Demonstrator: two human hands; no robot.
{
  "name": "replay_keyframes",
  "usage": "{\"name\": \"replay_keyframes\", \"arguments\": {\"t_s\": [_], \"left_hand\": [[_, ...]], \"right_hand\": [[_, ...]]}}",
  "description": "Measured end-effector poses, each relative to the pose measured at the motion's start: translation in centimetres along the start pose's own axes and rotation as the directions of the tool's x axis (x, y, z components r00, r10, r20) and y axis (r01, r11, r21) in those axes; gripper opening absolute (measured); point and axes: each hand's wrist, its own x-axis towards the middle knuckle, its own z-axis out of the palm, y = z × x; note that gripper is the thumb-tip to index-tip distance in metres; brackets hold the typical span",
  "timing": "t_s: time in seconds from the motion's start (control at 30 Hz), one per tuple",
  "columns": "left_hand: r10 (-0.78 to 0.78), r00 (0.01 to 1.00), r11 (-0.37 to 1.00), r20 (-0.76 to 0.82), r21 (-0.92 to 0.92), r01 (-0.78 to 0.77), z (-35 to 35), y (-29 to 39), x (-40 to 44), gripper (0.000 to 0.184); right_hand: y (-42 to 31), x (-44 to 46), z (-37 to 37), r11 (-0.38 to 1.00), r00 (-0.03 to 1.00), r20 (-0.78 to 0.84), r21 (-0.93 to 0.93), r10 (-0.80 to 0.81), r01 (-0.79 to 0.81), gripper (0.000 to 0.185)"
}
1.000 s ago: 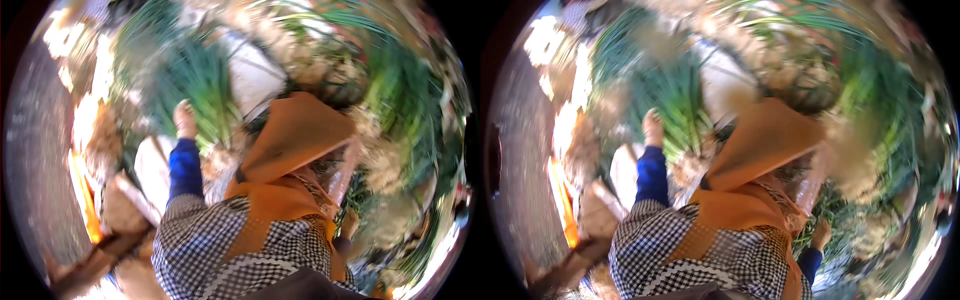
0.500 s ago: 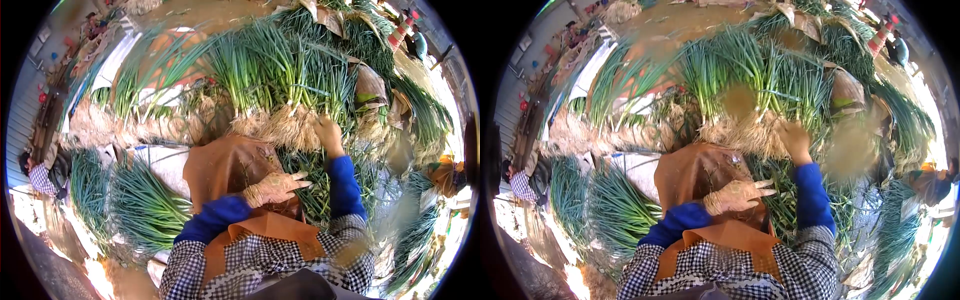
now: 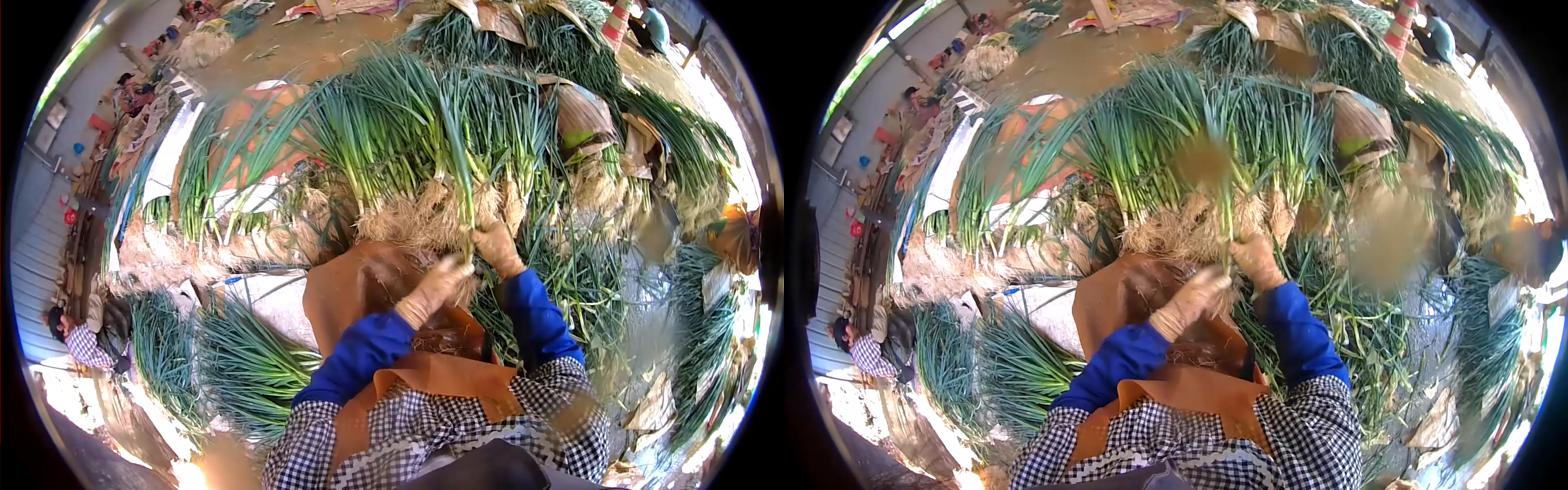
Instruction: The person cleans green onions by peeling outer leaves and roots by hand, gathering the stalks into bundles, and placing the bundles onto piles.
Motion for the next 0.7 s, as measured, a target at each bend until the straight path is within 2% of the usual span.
{"name": "replay_keyframes", "arguments": {"t_s": [0.03,0.07,0.1,0.2,0.23,0.27,0.3,0.33,0.37,0.4,0.43,0.5,0.53,0.57,0.6,0.63,0.7], "left_hand": [[-0.029,1.000,0.999,0.008,-0.011,0.030,1.2,-0.9,0.0,0.033],[-0.221,0.975,0.906,0.015,-0.368,0.211,2.2,-1.9,-0.9,0.024],[-0.278,0.958,0.907,-0.078,-0.349,0.235,2.7,-1.7,-1.3,0.019],[-0.227,0.973,0.877,-0.028,-0.440,0.192,1.9,-5.4,-1.6,0.018],[-0.228,0.970,0.829,-0.089,-0.540,0.145,2.1,-5.8,-1.5,0.018],[-0.232,0.961,0.772,-0.152,-0.629,0.086,2.0,-6.0,-1.3,0.017],[-0.227,0.961,0.773,-0.160,-0.629,0.078,1.6,-5.7,-1.1,0.017],[-0.227,0.957,0.787,-0.179,-0.613,0.071,1.1,-5.3,-1.0,0.018],[-0.228,0.954,0.800,-0.197,-0.596,0.068,0.8,-4.9,-0.9,0.019],[-0.185,0.965,0.779,-0.188,-0.626,0.027,0.3,-5.0,-0.8,0.022],[-0.144,0.973,0.754,-0.180,-0.657,-0.009,-0.1,-5.5,-0.9,0.025],[-0.112,0.982,0.932,-0.153,-0.359,0.050,-0.7,-5.8,-1.5,0.025],[-0.111,0.979,0.915,-0.172,-0.403,0.033,-0.3,-6.6,-1.4,0.024],[-0.106,0.976,0.897,-0.190,-0.441,0.011,0.4,-7.3,-1.1,0.022],[-0.081,0.974,0.921,-0.211,-0.389,-0.007,1.3,-7.4,-1.1,0.019],[-0.050,0.971,0.942,-0.236,-0.334,-0.033,1.9,-7.3,-1.2,0.016],[-0.045,0.976,0.972,-0.212,-0.233,-0.006,1.6,-7.0,-1.6,0.016]], "right_hand": [[0.5,-0.8,0.3,0.998,0.999,0.033,0.059,0.000,-0.002,0.028],[1.6,-0.6,0.3,0.993,0.994,0.051,0.068,-0.097,0.093,0.025],[4.2,0.2,0.2,0.980,0.999,0.038,0.200,0.000,-0.008,0.025],[4.7,2.2,0.3,0.961,0.996,0.070,0.266,0.063,-0.080,0.023],[4.6,2.1,1.1,0.961,0.995,0.075,0.265,0.060,-0.078,0.023],[4.6,1.8,2.1,0.957,0.997,0.014,0.279,0.070,-0.071,0.022],[4.5,1.2,3.1,0.953,0.995,-0.048,0.294,0.083,-0.065,0.020],[4.3,-0.3,3.7,0.960,0.991,-0.043,0.256,0.126,-0.111,0.019],[4.2,-2.1,4.4,0.920,0.999,0.037,0.392,0.010,-0.024,0.018],[3.6,-4.3,3.5,0.917,0.965,0.258,0.394,-0.050,-0.058,0.021],[2.7,-6.1,2.1,0.916,0.880,0.463,0.390,-0.107,-0.094,0.026],[1.0,-6.3,0.8,0.974,0.951,0.291,0.222,-0.102,0.037,0.028],[1.3,-4.5,0.6,0.959,0.989,0.060,0.245,0.133,-0.143,0.027],[2.5,-2.0,-0.7,0.959,0.981,0.021,0.205,0.194,-0.194,0.025],[0.9,-0.9,-0.6,0.991,0.989,-0.072,0.054,0.127,-0.123,0.031],[2.6,1.3,-0.4,0.988,0.993,-0.091,-0.138,-0.075,0.062,0.037],[7.4,5.9,1.3,0.994,0.993,-0.078,-0.076,-0.083,0.077,0.042]]}}
